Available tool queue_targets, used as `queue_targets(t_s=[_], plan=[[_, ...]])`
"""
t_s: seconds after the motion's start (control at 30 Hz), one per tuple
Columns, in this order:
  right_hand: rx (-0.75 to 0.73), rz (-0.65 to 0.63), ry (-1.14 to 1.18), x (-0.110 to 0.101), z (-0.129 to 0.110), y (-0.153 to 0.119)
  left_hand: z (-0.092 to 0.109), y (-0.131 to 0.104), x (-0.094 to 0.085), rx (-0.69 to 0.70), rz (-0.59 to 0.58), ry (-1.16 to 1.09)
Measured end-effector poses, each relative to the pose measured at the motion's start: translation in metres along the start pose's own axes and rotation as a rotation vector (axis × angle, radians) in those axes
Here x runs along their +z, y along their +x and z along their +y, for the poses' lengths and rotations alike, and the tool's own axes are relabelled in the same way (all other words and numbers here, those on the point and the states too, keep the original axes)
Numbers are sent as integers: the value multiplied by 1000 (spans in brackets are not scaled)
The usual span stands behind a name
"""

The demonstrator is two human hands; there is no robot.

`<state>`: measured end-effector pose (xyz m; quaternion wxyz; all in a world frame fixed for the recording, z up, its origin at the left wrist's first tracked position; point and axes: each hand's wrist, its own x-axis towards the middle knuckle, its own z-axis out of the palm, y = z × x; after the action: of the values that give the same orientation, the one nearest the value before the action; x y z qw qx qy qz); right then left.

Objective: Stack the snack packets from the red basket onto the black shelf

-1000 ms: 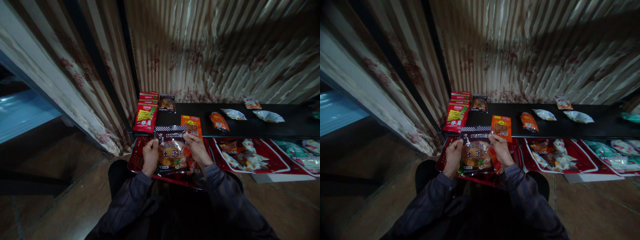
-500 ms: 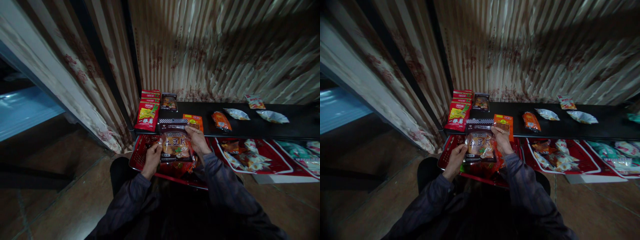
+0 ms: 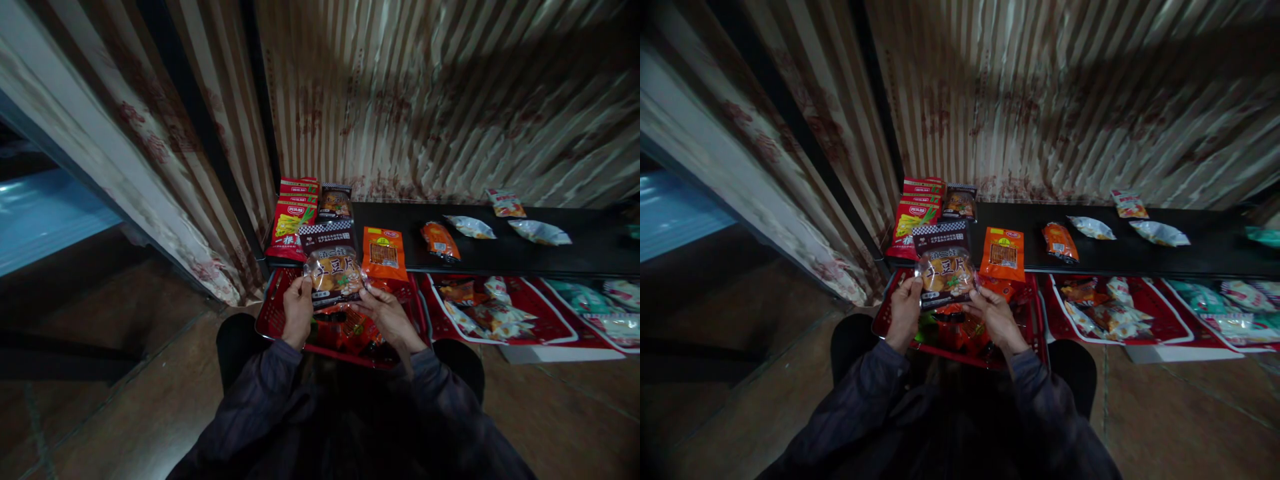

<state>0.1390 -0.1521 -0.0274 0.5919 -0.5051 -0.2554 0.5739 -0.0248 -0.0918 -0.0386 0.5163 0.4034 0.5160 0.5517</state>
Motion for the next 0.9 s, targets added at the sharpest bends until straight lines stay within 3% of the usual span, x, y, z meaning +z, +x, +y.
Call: queue_targets(t_s=[0.27,0.67,0.9], plan=[[22,17,136,0,5,-1,4,4,5,-9,2,-64],[-7,104,250,-2,9,2,9,-18,-8,-210,-379,-208],[0,77,204,2,3,-1,9,-21,-8,-218,-332,-237]])
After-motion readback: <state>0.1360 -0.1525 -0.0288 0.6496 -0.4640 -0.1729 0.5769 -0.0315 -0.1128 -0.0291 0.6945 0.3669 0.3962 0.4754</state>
